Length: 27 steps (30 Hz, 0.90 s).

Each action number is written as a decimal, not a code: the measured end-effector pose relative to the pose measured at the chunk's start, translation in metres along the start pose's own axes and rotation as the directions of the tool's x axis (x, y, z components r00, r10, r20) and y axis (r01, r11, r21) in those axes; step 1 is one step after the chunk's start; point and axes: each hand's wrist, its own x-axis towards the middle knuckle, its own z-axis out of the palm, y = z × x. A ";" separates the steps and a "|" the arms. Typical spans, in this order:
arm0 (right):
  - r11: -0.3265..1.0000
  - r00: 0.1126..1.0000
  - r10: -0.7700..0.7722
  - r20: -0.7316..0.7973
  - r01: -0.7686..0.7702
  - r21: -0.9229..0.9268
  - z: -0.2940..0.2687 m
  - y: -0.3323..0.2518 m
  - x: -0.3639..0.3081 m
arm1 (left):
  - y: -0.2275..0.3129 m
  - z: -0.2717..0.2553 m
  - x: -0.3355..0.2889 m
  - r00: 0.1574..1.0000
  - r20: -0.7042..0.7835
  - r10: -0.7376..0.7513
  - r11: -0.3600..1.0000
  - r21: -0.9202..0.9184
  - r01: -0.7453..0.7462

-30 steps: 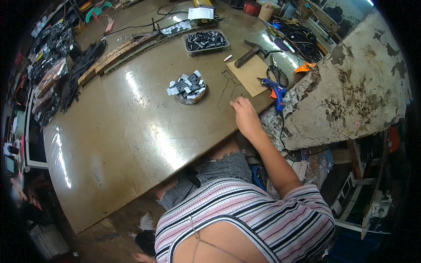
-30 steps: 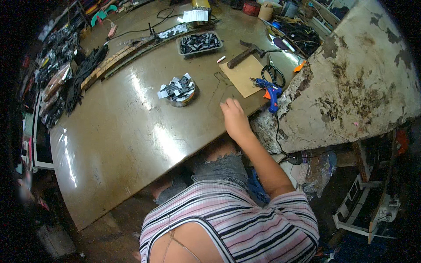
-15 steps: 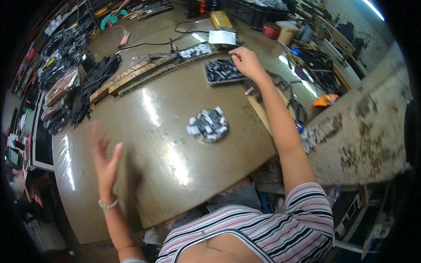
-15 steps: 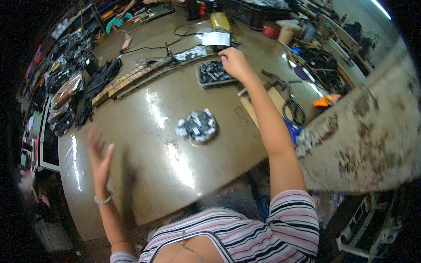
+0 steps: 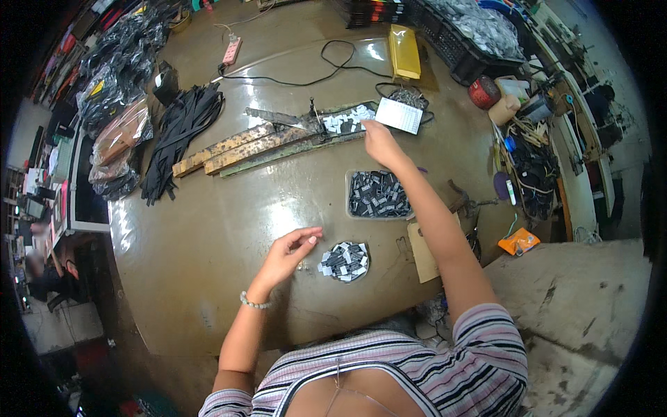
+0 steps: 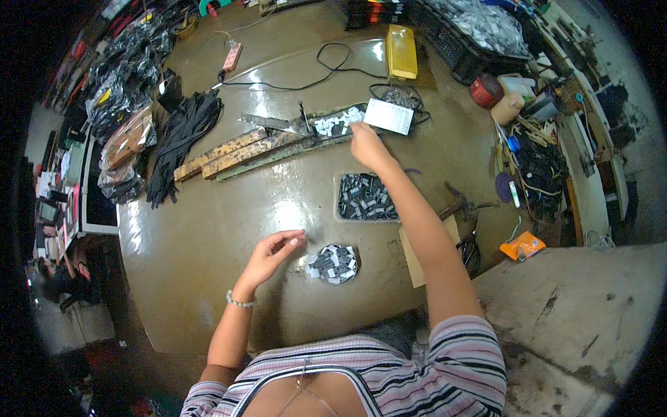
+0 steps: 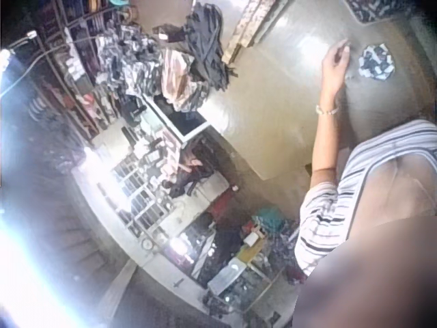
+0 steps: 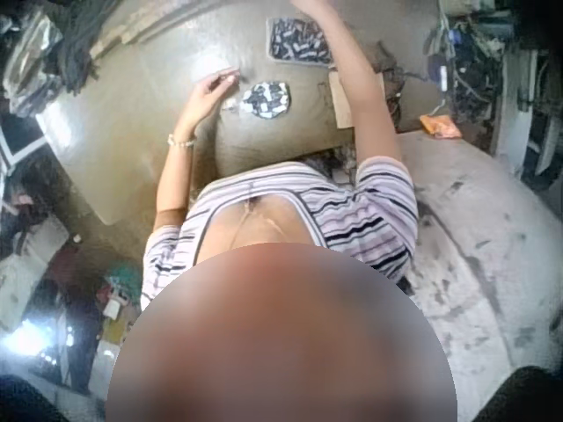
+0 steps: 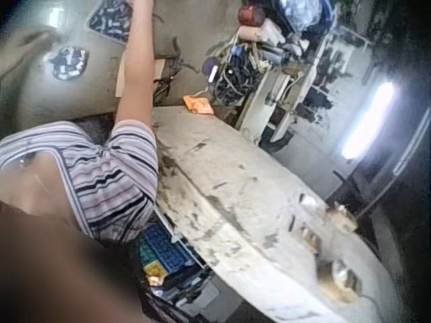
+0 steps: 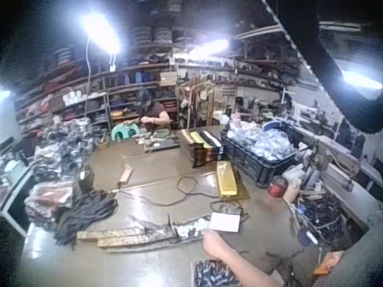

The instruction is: The person sorts small black electronic components from a plastic bag into a clear container on a cluttered workbench. They also handle a roll of labels and a small white tube, then continue transferring components by hand.

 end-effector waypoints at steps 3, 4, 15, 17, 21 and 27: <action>0.989 0.982 0.073 -0.175 -0.095 -0.116 0.025 0.004 0.047 | 0.006 0.016 -0.006 0.991 -0.082 -0.110 0.986 -0.132 0.099; 0.971 0.975 0.133 -0.178 -0.164 -0.175 0.032 0.007 0.055 | 0.008 0.020 -0.007 0.990 -0.112 -0.090 0.977 -0.203 0.066; 0.993 0.995 -0.006 -0.097 -0.005 -0.118 0.031 0.000 0.051 | 0.020 0.017 0.033 0.979 -0.090 -0.182 0.960 -0.233 0.157; 0.988 0.986 -0.144 -0.085 0.149 0.049 0.033 -0.006 0.062 | 0.023 0.015 0.049 0.977 -0.108 -0.182 0.960 -0.235 0.153; 0.914 0.912 -0.404 0.076 0.406 -0.003 0.047 -0.007 0.072 | 0.029 0.026 0.073 0.979 -0.128 -0.156 0.960 -0.254 0.120; 0.920 0.920 -0.392 -0.020 0.391 -0.007 0.048 0.011 0.064 | 0.026 0.044 0.086 0.980 -0.036 -0.196 0.968 -0.166 0.188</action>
